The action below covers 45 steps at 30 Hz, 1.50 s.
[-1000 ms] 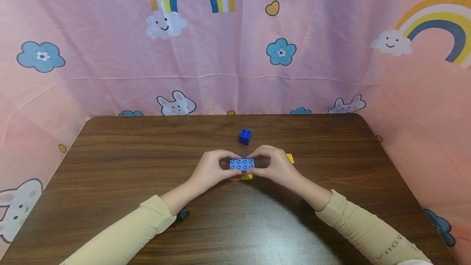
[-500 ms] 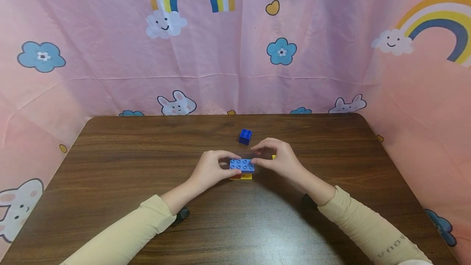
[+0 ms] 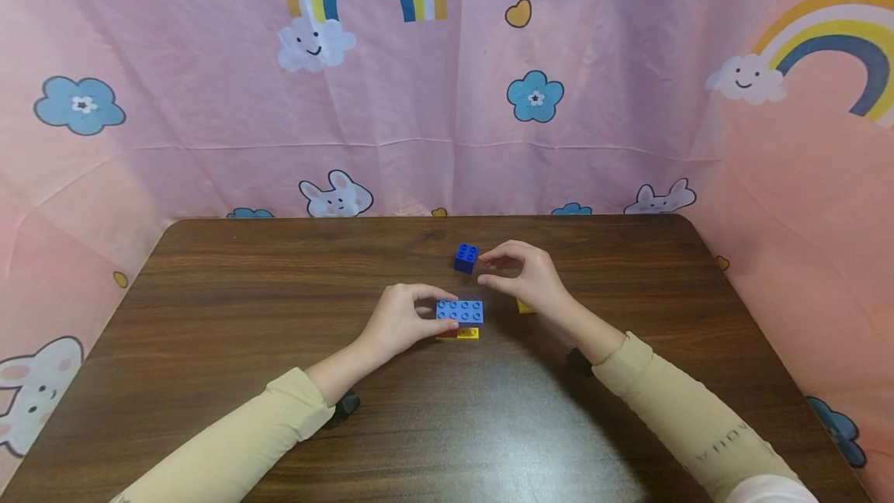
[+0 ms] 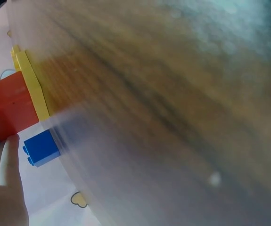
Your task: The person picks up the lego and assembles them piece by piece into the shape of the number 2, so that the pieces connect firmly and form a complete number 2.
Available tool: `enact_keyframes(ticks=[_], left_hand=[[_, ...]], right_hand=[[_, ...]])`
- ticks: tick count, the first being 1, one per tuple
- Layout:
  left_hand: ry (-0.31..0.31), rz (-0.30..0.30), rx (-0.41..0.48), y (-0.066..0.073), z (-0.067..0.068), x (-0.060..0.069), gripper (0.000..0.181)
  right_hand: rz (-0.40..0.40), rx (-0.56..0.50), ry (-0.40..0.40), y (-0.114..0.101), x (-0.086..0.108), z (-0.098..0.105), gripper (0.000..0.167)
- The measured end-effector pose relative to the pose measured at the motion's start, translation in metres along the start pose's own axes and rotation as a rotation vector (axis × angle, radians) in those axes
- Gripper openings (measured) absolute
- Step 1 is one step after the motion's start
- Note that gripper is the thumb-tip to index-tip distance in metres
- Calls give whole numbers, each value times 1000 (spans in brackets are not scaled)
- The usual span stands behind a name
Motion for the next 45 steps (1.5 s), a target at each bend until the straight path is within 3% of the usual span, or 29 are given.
enact_keyframes(ticks=[30, 45], left_hand=[[10, -3, -18, -1, 0, 0, 31], [15, -22, -23, -2, -1, 0, 31]], right_hand=[[-117, 114, -26, 27, -39, -18, 34], [-152, 169, -107, 34, -47, -21, 40]])
Point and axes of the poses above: each hand's wrist, its own x-axis away from the middle knuckle, its own z-axis out of the back of the hand, y = z × x, the point moved 3 cm from there along -x, towards the middle knuckle, and after that the axes turned 14 degrees about y, right-handed, at the moved point
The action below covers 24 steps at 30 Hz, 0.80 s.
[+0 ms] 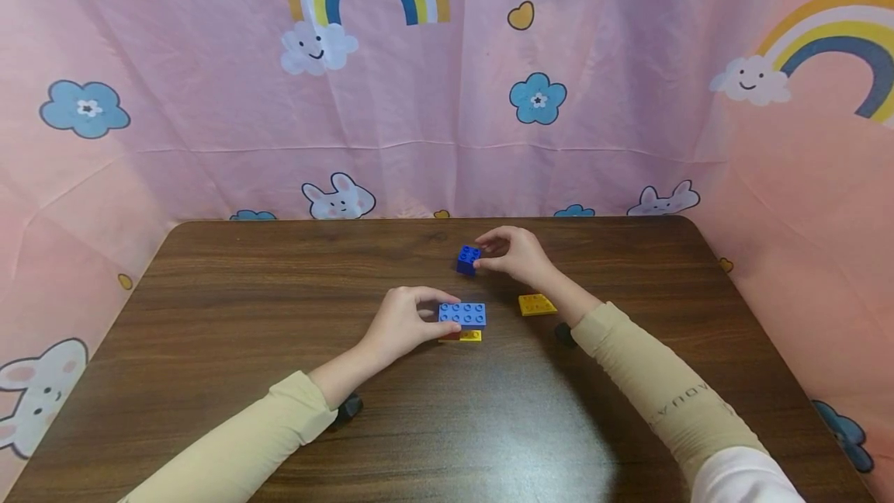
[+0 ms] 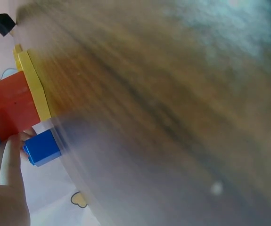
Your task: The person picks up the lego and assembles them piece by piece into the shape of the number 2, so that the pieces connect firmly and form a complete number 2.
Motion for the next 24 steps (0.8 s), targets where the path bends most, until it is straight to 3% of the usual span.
enact_keyframes(ticks=[24], left_hand=[[5, 4, 5, 0, 0, 0, 31]], right_hand=[[-34, 52, -118, 5, -4, -9, 45]])
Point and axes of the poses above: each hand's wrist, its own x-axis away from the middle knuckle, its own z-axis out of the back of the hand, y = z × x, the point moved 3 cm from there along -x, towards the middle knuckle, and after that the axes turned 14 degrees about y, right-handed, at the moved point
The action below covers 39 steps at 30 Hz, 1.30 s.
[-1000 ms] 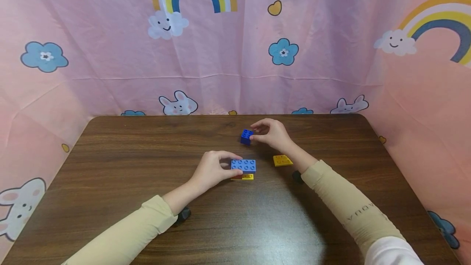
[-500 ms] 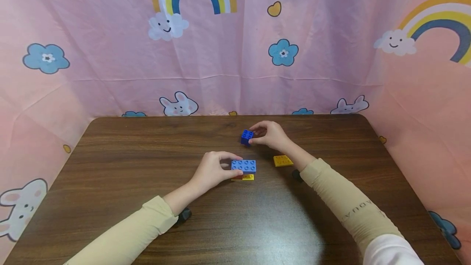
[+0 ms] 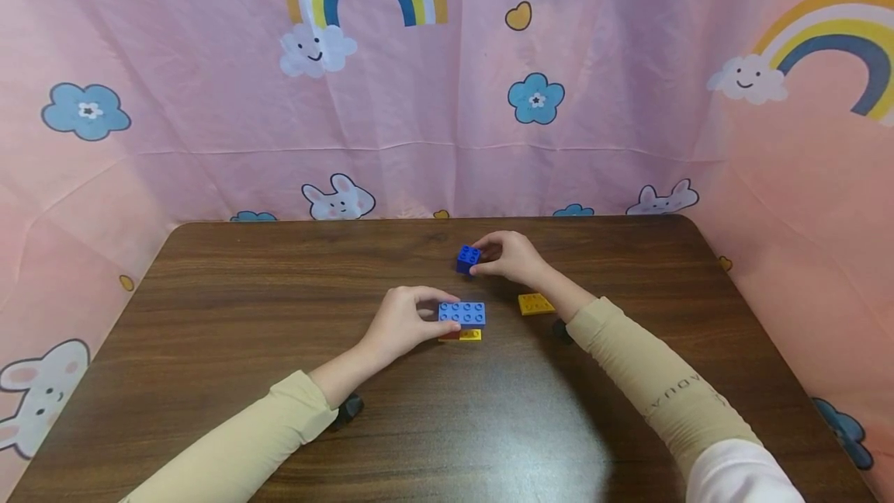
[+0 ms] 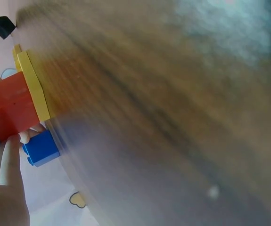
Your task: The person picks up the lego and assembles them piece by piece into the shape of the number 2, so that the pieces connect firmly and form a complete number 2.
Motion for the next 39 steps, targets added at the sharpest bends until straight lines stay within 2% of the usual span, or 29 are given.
enact_keyframes(ticks=[9, 39], left_hand=[[-7, 20, 15, 0, 0, 0, 31], [-8, 23, 14, -3, 0, 0, 30]], right_hand=[[10, 11, -6, 0, -1, -2, 44], [6, 18, 9, -1, 4, 6, 42]])
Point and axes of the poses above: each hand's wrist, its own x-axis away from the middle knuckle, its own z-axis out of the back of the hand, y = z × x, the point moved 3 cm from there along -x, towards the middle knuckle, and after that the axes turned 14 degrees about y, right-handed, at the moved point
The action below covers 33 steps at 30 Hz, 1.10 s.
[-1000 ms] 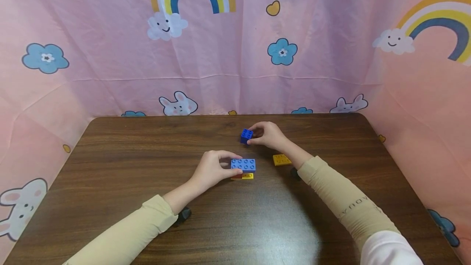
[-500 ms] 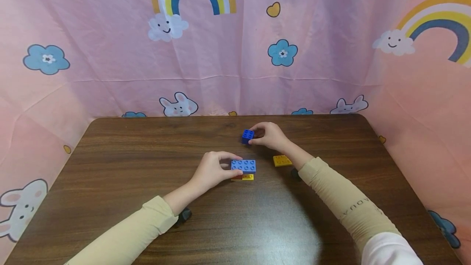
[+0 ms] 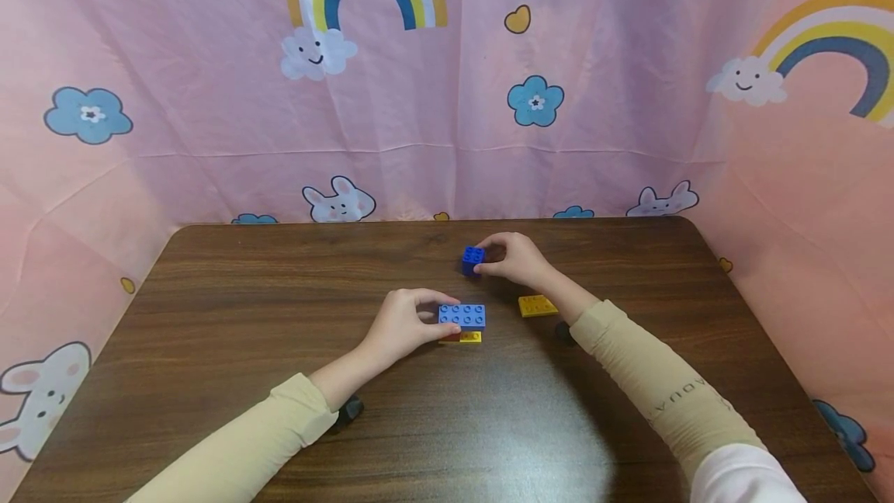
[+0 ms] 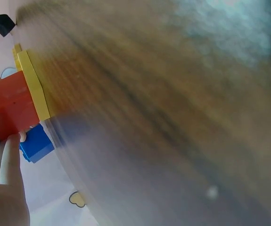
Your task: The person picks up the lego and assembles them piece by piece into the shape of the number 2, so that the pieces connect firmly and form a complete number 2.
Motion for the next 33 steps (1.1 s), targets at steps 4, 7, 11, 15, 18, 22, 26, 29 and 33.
enact_keyframes(ticks=[4, 7, 11, 15, 18, 22, 26, 29, 33], left_hand=[[-1, 2, 5, 0, 0, 1, 30], [-2, 7, 13, 0, 0, 1, 30], [-1, 13, 22, 0, 0, 2, 30], [-4, 19, 21, 1, 0, 2, 30], [-6, 30, 21, 2, 0, 2, 30], [-2, 28, 17, 1, 1, 1, 30], [3, 21, 16, 1, 0, 1, 30], [1, 21, 17, 1, 0, 1, 30], [-2, 16, 13, 1, 0, 1, 30]], right_hand=[[-4, -9, 3, -1, 2, 3, 42], [-7, -18, 8, -2, 4, 5, 43], [4, -22, 19, -4, 5, 9, 42], [24, -36, 28, -7, 6, 12, 42], [33, -53, 34, -10, 8, 14, 41], [46, -76, 44, -14, 11, 17, 40], [56, -91, 54, -19, 14, 21, 40], [57, -99, 62, -21, 17, 24, 40], [66, -113, 67, -23, 20, 26, 40]])
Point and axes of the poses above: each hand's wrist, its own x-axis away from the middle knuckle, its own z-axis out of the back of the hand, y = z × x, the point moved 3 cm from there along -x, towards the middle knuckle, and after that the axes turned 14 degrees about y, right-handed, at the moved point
